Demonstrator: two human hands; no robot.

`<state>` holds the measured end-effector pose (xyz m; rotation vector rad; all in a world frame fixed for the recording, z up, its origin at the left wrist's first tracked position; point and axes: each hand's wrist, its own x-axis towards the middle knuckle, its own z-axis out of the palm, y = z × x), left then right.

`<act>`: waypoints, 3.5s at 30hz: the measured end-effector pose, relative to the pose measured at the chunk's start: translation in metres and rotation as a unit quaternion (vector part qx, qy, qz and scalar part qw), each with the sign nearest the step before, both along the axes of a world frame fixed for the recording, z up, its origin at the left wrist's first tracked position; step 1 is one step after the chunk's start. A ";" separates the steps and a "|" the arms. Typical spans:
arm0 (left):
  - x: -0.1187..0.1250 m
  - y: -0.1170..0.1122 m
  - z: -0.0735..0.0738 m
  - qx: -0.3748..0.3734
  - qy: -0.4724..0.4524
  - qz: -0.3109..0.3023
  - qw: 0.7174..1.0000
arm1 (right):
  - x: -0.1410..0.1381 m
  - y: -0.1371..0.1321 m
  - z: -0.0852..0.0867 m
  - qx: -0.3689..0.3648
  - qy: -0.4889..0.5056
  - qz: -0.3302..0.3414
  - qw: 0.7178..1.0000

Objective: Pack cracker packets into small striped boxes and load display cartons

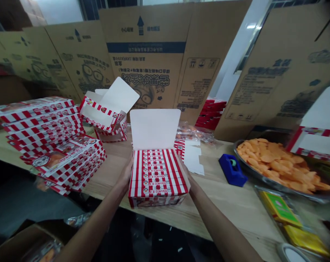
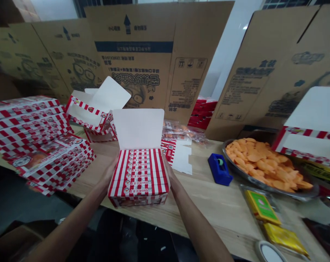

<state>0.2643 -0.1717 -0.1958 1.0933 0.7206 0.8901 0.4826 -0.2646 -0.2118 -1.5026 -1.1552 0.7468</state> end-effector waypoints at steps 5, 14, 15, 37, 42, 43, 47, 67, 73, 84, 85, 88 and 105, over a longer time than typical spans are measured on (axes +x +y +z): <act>0.001 0.002 0.009 0.003 0.043 -0.029 0.999 | 0.004 0.001 0.008 -0.021 0.043 -0.032 0.998; -0.001 0.033 0.021 0.130 0.063 -0.121 0.982 | 0.018 0.014 0.015 0.078 0.048 0.071 0.993; -0.002 0.038 0.020 0.147 0.089 -0.125 0.977 | 0.020 0.015 0.013 0.080 0.054 0.061 0.993; -0.027 -0.046 0.039 0.564 0.571 -0.229 0.550 | -0.024 -0.063 0.050 -0.053 -0.585 0.247 0.771; -0.031 -0.047 0.034 0.589 0.562 -0.217 0.539 | -0.017 -0.060 0.050 -0.030 -0.596 0.276 0.753; -0.030 -0.049 0.032 0.597 0.562 -0.204 0.535 | -0.018 -0.060 0.048 -0.022 -0.604 0.268 0.750; -0.026 -0.059 0.023 0.662 0.548 -0.128 0.496 | -0.024 -0.062 0.036 0.017 -0.642 0.224 0.733; -0.026 -0.054 0.055 0.703 0.537 -0.187 0.427 | -0.033 -0.065 0.052 0.095 -0.669 0.215 0.705; -0.032 -0.056 0.043 0.714 0.510 -0.157 0.454 | -0.032 -0.063 0.057 0.106 -0.683 0.230 0.685; -0.029 -0.057 0.050 0.727 0.523 -0.197 0.399 | -0.029 -0.062 0.051 0.155 -0.707 0.231 0.651; -0.031 -0.057 0.046 0.734 0.515 -0.179 0.405 | -0.028 -0.063 0.049 0.167 -0.702 0.225 0.655; -0.034 -0.055 0.038 0.740 0.485 -0.154 0.439 | -0.027 -0.065 0.044 0.195 -0.679 0.218 0.673; -0.067 -0.046 -0.006 0.551 0.273 -0.086 0.783 | -0.092 -0.028 0.076 0.147 -0.634 0.269 0.710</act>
